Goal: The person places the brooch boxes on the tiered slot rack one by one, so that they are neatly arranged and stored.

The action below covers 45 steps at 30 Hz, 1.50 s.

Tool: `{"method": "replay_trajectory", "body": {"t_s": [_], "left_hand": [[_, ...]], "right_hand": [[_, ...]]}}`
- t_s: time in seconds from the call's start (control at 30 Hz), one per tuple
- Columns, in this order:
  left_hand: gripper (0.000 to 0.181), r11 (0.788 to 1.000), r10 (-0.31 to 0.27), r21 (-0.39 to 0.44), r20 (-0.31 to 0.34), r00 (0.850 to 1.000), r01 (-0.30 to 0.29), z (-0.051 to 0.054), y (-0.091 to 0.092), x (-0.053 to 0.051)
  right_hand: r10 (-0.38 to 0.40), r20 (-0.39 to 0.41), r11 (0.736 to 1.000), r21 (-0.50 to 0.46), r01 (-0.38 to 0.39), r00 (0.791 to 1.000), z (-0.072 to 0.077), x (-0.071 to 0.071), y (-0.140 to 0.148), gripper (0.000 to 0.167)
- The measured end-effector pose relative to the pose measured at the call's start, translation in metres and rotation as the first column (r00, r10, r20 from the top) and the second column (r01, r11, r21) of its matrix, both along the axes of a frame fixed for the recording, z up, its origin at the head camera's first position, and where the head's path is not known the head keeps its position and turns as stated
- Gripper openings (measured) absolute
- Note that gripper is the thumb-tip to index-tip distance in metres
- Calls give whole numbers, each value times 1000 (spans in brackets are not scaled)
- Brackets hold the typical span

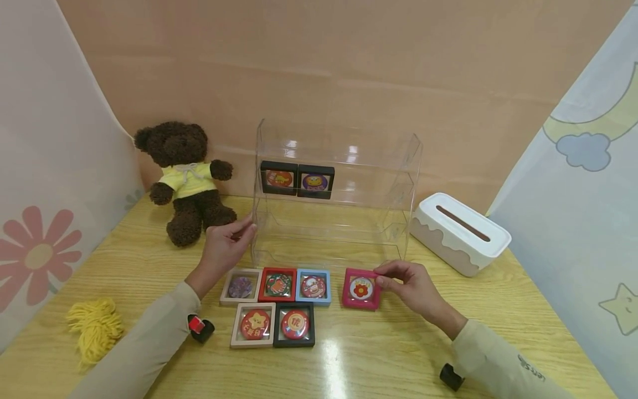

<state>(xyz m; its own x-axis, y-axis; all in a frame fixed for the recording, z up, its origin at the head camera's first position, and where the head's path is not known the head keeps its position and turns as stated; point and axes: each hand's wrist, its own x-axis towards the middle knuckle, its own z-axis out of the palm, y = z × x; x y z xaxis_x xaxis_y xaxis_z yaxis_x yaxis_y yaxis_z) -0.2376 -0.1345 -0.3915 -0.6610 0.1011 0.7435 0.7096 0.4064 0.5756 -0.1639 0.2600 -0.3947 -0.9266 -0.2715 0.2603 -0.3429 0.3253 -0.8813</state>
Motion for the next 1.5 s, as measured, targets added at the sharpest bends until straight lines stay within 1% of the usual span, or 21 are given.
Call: {"method": "replay_trajectory", "body": {"t_s": [0.17,0.37,0.5,0.7,1.03,1.17,1.3,1.37,1.5], "left_hand": [[27,1000,9,-8,11,1000,-9,0,-1,1],[26,1000,15,-19,21,1000,-15,-1,-1,0],[27,1000,0,-6,30,1000,0,0,0,1],[28,1000,-18,-11,31,999,18,2,0,3],[28,1000,-11,-4,71,997,11,1,0,4],[28,1000,-12,-1,67,998,12,0,0,5],[28,1000,-13,-1,62,998,13,0,0,4],[28,1000,-12,-2,64,998,13,0,0,4],[29,1000,-5,-9,68,998,6,-1,-1,5]], "right_hand": [[-7,61,999,-43,9,998,0,0,1,12],[-8,63,997,-75,13,998,2,1,1,12],[-9,86,995,-99,17,996,5,3,1,12],[-17,62,995,-100,23,998,10,4,2,11],[-48,44,992,-111,52,998,18,4,5,12],[-46,20,991,-122,48,999,21,5,6,11],[-51,17,987,-149,53,999,26,5,8,12],[-56,24,987,-149,59,998,29,4,9,14],[-75,11,991,-111,76,997,35,1,10,16]]}}
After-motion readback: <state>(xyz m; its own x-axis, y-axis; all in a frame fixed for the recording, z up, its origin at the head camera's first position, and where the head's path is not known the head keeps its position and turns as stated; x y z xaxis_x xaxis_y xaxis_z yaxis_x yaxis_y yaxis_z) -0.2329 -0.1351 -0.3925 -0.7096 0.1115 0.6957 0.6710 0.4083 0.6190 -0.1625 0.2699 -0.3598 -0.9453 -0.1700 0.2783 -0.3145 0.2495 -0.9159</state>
